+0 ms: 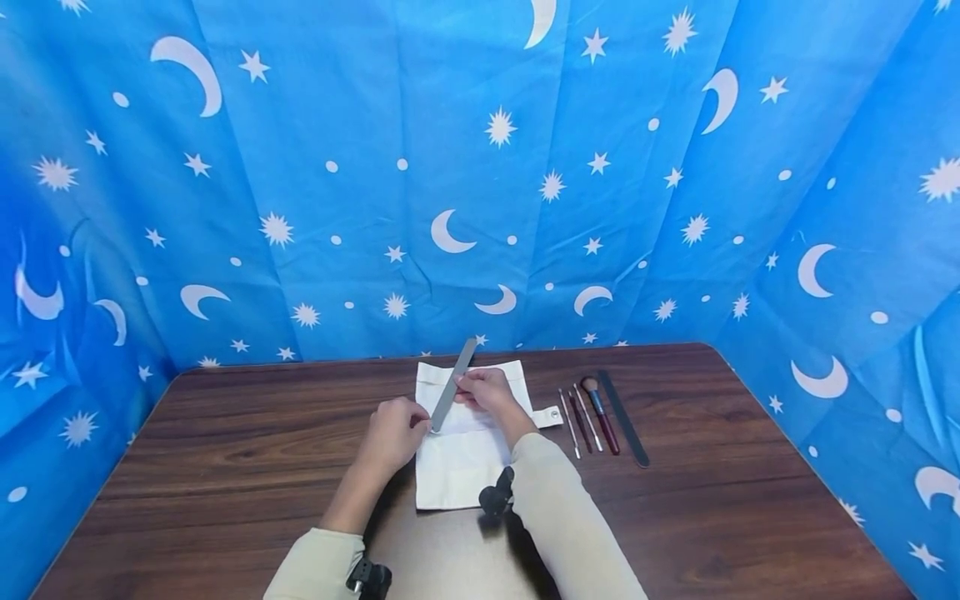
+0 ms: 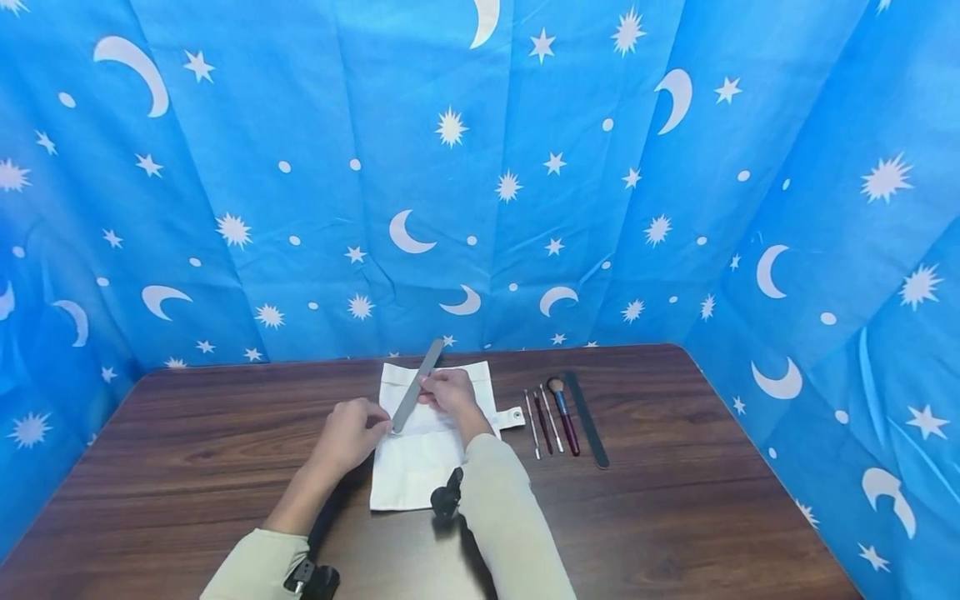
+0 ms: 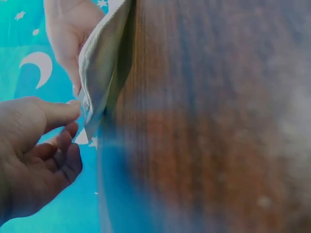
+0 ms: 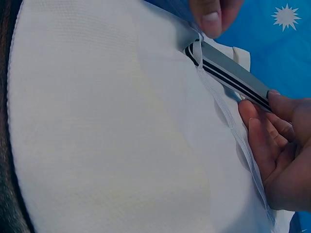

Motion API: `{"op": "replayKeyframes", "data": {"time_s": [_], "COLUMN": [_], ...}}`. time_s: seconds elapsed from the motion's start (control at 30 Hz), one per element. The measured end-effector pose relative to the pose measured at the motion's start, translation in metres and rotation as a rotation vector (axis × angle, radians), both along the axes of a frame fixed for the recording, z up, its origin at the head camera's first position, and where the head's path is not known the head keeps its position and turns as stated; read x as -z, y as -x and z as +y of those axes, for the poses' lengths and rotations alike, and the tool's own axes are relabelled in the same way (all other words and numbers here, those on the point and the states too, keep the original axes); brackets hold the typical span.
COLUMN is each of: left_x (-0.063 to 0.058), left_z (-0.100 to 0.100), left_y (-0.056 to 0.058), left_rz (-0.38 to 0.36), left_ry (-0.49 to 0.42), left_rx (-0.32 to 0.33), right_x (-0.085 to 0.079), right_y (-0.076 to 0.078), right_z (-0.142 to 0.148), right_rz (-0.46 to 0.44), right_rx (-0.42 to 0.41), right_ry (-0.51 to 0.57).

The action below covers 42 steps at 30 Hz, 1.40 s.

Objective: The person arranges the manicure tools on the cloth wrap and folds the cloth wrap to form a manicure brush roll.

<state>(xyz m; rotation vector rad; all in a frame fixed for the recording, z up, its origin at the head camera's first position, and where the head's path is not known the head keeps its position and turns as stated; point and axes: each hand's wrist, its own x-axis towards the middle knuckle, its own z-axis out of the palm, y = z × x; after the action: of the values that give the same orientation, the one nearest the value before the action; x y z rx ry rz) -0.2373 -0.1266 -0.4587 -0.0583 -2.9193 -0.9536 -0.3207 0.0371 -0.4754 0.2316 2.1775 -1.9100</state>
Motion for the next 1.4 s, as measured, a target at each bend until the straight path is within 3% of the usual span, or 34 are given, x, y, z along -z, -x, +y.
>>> {"op": "replayKeyframes", "data": {"time_s": [0.13,0.23,0.5,0.93,1.07,1.2,1.4], "left_x": [-0.001,0.004,0.018,0.023,0.022,0.02,0.012], "left_z": [0.002,-0.002,-0.014,-0.009,-0.008,-0.006,0.0], "left_y": [0.0,0.0,-0.004,-0.003,-0.001,-0.001,-0.007], "left_rz": [-0.069,-0.087,0.0,-0.065,-0.054,-0.058,-0.056], "left_ry": [0.038,0.007,-0.099,-0.182,-0.188,-0.153,0.017], "left_rx": [0.007,0.032,0.067,0.06,0.04,0.003,-0.057], "right_x": [-0.001,-0.001,0.004,0.004,0.002,-0.001,-0.005], "right_y": [-0.001,-0.002,-0.002,-0.002,0.002,0.004,0.003], "right_z": [0.0,-0.001,-0.003,-0.002,0.0,0.003,0.006], "right_rz": [-0.005,-0.016,-0.003,-0.008,-0.012,-0.029,-0.066], "right_rx": [-0.002,0.005,0.014,-0.031,-0.049,-0.045,-0.051], "right_ry": [0.005,0.006,0.008,0.003,0.015,0.033,0.072]}}
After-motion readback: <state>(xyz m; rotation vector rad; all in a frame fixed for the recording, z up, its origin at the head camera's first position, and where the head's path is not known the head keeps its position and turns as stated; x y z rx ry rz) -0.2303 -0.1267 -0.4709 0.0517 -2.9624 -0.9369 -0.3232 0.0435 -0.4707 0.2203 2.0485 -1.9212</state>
